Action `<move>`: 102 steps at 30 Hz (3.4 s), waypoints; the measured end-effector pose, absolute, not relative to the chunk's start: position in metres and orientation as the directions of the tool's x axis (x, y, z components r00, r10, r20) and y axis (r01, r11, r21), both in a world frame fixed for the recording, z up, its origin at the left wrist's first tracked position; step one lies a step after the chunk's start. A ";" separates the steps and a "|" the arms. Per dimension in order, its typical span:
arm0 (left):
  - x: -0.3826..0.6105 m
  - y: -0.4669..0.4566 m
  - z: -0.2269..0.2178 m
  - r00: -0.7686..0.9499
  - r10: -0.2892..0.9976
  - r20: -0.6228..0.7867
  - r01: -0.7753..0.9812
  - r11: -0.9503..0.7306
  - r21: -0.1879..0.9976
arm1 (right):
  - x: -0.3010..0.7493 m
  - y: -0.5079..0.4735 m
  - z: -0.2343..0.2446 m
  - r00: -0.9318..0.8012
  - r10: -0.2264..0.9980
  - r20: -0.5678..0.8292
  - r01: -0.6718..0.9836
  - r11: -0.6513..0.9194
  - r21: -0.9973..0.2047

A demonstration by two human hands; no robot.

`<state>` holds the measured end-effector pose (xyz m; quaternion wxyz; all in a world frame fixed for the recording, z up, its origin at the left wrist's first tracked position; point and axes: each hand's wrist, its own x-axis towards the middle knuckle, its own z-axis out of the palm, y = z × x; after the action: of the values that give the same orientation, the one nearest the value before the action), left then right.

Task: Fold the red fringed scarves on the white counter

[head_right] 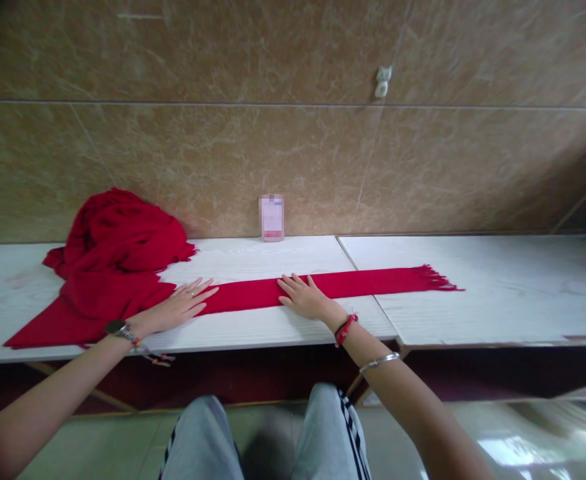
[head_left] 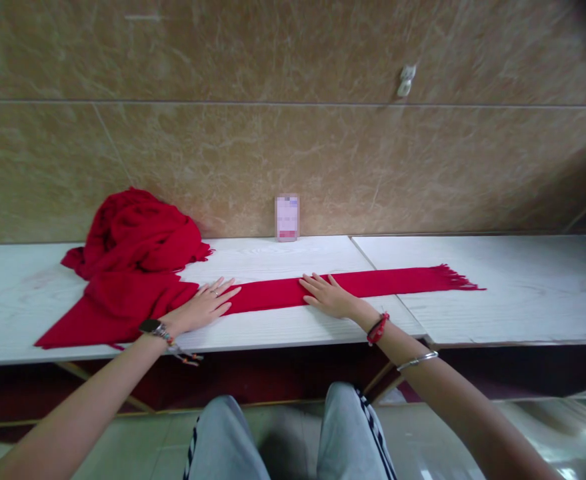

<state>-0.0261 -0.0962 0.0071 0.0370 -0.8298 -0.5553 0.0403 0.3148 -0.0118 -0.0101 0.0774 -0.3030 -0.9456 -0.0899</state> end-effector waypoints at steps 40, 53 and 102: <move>0.017 -0.048 -0.015 0.327 0.936 0.131 0.944 -0.317 -0.094 | 0.372 0.003 -0.008 -0.677 0.731 0.085 0.729 0.651 0.210; 0.091 -0.020 0.001 0.341 0.933 0.112 0.939 -0.333 -0.084 | 0.287 0.002 -0.004 -0.668 0.718 0.196 0.737 0.674 0.041; 0.198 0.064 0.095 0.455 0.860 -0.232 0.410 0.029 0.912 | 0.393 -0.004 -0.004 -0.477 0.809 0.344 0.727 0.583 -0.363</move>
<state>0.1980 0.0639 0.0950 -0.5349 -0.6642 -0.4778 -0.2105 0.3935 -0.0038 -0.0039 0.2450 -0.4491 -0.8552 0.0833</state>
